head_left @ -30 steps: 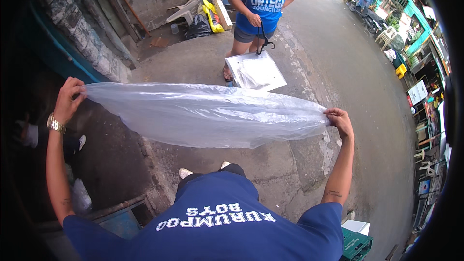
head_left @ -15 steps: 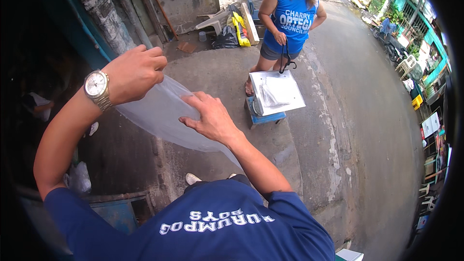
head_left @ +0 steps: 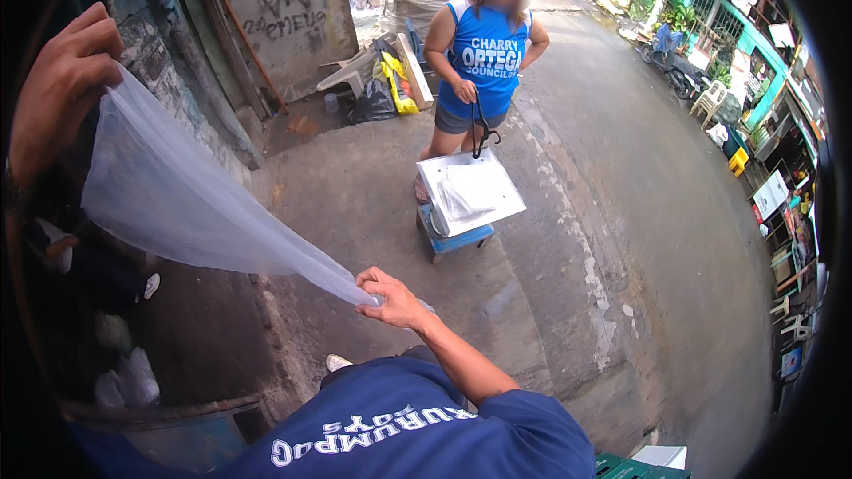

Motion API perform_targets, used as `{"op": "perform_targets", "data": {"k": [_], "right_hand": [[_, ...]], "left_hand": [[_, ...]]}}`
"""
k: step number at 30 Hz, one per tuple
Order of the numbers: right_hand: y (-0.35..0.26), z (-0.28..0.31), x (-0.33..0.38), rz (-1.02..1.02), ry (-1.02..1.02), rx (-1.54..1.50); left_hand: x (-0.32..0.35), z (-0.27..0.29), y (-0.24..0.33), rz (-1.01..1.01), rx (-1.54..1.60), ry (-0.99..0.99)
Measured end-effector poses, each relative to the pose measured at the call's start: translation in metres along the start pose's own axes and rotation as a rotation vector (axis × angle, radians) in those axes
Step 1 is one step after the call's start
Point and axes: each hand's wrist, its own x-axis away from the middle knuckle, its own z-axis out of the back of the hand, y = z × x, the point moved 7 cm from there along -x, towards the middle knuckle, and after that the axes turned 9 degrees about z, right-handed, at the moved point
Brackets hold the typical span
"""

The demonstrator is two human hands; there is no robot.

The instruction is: The person wraps a white rectangular object in a clear plastic sheet. They unfold the plastic, place the object inside, fold the edges, and hand the wrapped package to a woman standing nearby.

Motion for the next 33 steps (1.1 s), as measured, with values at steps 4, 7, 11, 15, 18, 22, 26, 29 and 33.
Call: {"op": "perform_targets", "data": {"k": [4,7,11,15,18,22,26,29,33], "right_hand": [[0.0,0.012,0.017,-0.081,-0.235,0.289],[-0.003,0.066,0.016,-0.024,-0.139,0.551],[-0.003,0.121,0.034,-0.115,0.04,0.441],[-0.003,0.134,0.058,-0.296,-0.273,0.642],[-0.028,0.167,0.064,-0.234,-0.168,0.812],[-0.058,0.195,0.076,-0.217,-0.23,0.861],[-0.079,0.22,0.088,-0.323,-0.256,0.967],[-0.09,0.244,0.096,-0.463,-0.266,1.074],[-0.104,0.256,0.098,-0.407,-0.465,0.953]], "left_hand": [[0.022,-0.012,-0.016,0.11,0.055,0.007],[0.042,-0.03,-0.019,0.124,0.109,-0.037],[0.071,-0.049,-0.032,0.255,0.147,-0.057],[0.092,-0.073,-0.035,0.278,0.219,-0.082],[0.107,-0.097,-0.027,0.32,0.236,-0.118],[0.122,-0.134,-0.002,0.307,0.319,-0.138],[0.138,-0.175,0.013,0.362,0.371,-0.174],[0.151,-0.201,0.014,0.421,0.408,-0.159],[0.164,-0.246,0.019,0.408,0.466,-0.186]]}}
